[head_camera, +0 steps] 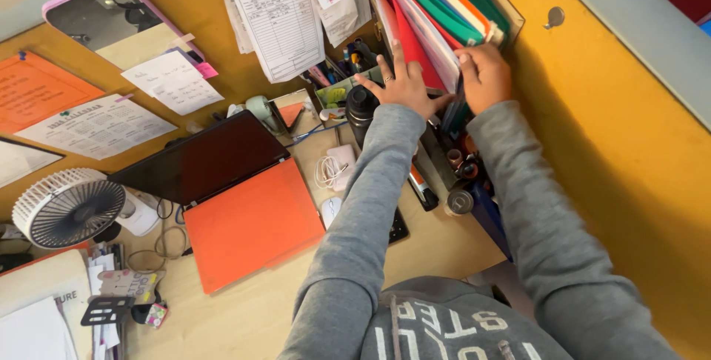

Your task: Organize folders, papers, and electronics on a desk in an office setting.

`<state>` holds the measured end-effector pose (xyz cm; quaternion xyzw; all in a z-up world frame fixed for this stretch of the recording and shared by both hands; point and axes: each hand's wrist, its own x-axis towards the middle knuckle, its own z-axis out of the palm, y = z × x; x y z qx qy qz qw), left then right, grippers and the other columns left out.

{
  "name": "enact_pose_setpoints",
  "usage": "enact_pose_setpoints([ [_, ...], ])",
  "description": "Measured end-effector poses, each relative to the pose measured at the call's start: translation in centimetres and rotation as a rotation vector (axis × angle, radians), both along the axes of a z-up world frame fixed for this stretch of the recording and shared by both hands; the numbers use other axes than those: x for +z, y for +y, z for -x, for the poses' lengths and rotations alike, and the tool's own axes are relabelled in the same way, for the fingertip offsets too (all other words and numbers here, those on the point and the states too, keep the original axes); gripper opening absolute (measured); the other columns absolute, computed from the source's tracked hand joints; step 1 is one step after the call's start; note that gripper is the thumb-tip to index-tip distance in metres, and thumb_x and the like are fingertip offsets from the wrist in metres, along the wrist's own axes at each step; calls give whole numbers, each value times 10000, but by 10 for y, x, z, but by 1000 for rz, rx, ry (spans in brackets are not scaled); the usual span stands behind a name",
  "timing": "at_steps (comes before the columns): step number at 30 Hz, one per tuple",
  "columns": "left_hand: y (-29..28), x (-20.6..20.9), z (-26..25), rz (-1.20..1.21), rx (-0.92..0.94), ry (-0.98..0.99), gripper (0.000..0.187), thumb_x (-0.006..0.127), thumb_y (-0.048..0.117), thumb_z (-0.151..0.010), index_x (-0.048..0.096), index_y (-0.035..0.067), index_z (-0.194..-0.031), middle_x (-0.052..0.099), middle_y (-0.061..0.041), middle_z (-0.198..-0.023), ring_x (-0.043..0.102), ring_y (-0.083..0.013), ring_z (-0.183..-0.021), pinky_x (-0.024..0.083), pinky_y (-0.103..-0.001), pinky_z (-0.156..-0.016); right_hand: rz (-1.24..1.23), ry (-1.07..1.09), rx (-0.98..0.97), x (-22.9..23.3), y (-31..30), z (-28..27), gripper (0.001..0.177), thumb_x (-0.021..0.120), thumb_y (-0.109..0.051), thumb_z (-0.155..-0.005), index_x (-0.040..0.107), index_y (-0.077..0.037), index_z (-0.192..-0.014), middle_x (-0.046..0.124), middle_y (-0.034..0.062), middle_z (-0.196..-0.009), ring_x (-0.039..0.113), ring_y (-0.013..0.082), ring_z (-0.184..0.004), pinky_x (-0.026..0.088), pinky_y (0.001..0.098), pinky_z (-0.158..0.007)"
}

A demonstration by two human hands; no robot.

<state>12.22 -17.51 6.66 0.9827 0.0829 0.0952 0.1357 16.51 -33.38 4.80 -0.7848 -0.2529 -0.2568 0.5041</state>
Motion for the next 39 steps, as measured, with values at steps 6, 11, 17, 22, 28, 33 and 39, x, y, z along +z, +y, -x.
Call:
enact_pose_setpoints([
  [6, -2, -27, -14, -35, 26, -19, 985, 720, 798, -706, 557, 34, -1307, 107, -186, -1677, 161, -534, -1523, -27, -892, -1043, 24, -17, 23, -25, -9, -11, 249, 591, 85, -957, 736, 9, -1144, 678, 148, -1084, 705, 303, -1012, 563, 354, -892],
  [11, -3, -15, -8, -28, 24, -92, 903, 713, 757, -752, 569, 40, -1282, 116, -195, -1683, 196, -533, -1514, -27, -899, -1047, 27, 41, 1, -11, -3, 1, 176, 694, 54, -909, 733, 24, -1078, 663, 155, -1085, 703, 302, -953, 558, 353, -824],
  [17, -4, -7, -2, 18, 10, 21, 948, 764, 748, -678, 549, 44, -1275, 88, -186, -1662, 164, -508, -1525, -38, -867, -1044, 60, 41, -6, -20, -2, -1, 174, 714, 55, -874, 761, -2, -1031, 631, 161, -1108, 689, 307, -955, 563, 368, -819],
  [22, 4, -46, -17, 55, -11, -87, 705, 761, 607, -771, 575, 113, -1237, 118, -171, -1683, 249, -435, -1525, -53, -906, -1038, 103, -71, -53, -26, -1, -4, 231, 693, 85, -883, 799, -40, -1046, 630, 152, -1117, 675, 325, -1038, 567, 389, -878],
  [28, 7, -43, -15, 97, 12, -165, 511, 713, 448, -849, 577, 113, -1209, 158, -126, -1689, 338, -359, -1519, -72, -929, -1032, 17, 65, 5, -19, 1, -1, 209, 693, 54, -903, 728, 6, -1103, 624, 157, -1093, 684, 328, -1005, 558, 384, -871],
  [33, 8, -32, -7, 99, -10, -56, 551, 679, 420, -821, 548, 86, -1240, 146, -125, -1698, 315, -390, -1521, -65, -907, -1029, 107, -15, -57, -29, -3, -6, 257, 630, 99, -890, 741, 10, -1105, 644, 169, -1144, 675, 348, -1064, 551, 394, -920],
  [39, 1, -38, -8, 284, -20, -204, 840, 729, 506, -773, 434, 137, -1467, 314, -13, -1608, 323, -365, -1498, -77, -922, -1014, 93, 63, 18, -19, 3, 11, 312, 702, 52, -860, 717, -8, -1166, 641, 160, -1080, 689, 321, -932, 553, 385, -821],
])
